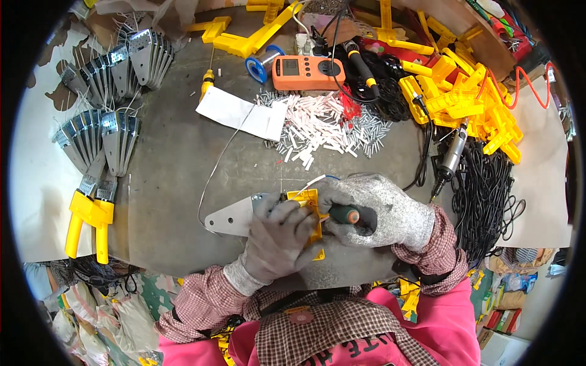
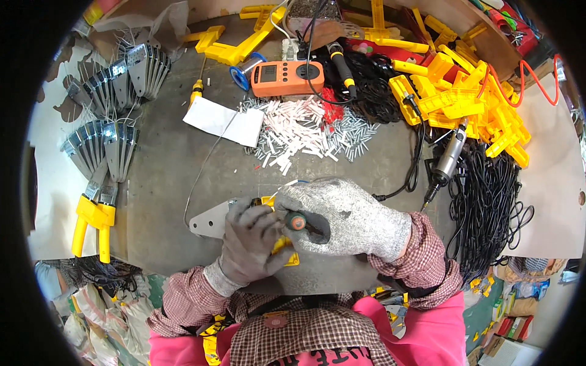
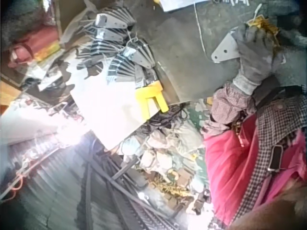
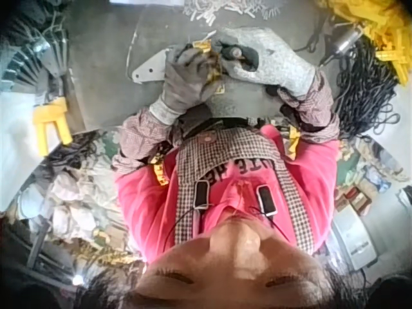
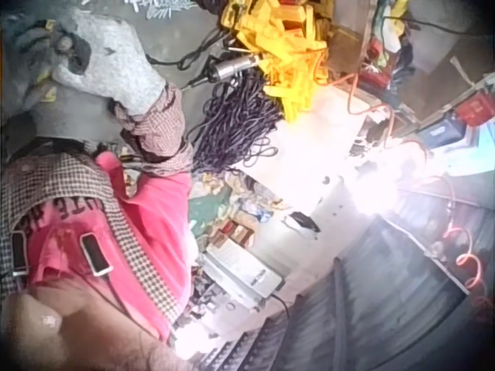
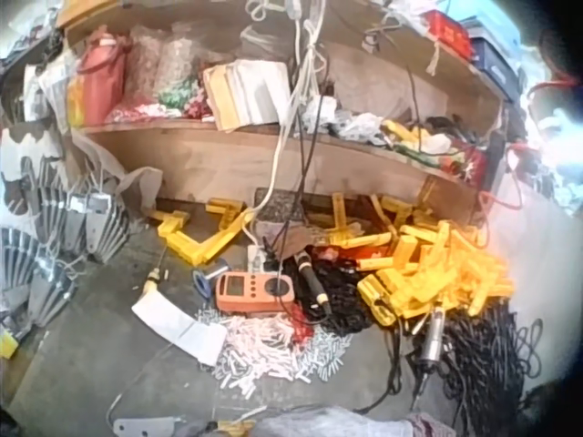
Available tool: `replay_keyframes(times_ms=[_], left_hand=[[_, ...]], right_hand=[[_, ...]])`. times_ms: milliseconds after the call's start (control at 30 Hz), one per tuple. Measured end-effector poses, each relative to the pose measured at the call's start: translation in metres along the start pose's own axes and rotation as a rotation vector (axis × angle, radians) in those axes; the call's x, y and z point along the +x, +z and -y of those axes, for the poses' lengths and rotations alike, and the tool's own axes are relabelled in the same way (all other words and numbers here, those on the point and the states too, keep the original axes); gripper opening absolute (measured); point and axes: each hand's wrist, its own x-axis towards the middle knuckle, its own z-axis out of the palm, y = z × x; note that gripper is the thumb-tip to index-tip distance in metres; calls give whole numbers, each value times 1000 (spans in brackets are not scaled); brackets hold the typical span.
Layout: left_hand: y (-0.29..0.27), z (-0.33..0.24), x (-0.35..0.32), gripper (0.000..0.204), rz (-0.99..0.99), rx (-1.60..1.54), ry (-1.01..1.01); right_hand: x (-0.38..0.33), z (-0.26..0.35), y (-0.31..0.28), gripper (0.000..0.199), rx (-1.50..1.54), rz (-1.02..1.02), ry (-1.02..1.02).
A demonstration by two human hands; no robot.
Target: The recorder is assembling yellow plastic handles onto metal hardware components using a soldering iron, pneumatic screwdriver, and small screws.
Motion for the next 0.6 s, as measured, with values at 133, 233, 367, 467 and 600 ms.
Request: replay_keyframes(times_ms=[133, 233, 367, 467, 600], left_hand=[[-72, -9, 64, 44, -180, -423, -142], [-62, -48, 136, 66, -171, 348, 176], [-52, -25, 140, 61, -207, 123, 112], [-99, -27, 114, 55, -260, -39, 238], [-37, -11, 8, 57, 263, 90, 157]], right_hand=[[3, 10, -3, 50, -2, 230, 204], [-7, 0, 26, 56, 38, 138, 95], [-7, -23, 25, 56, 84, -149, -42], [2, -35, -13, 38, 731, -364, 475], [-62, -29, -49, 47, -300, -329, 481]])
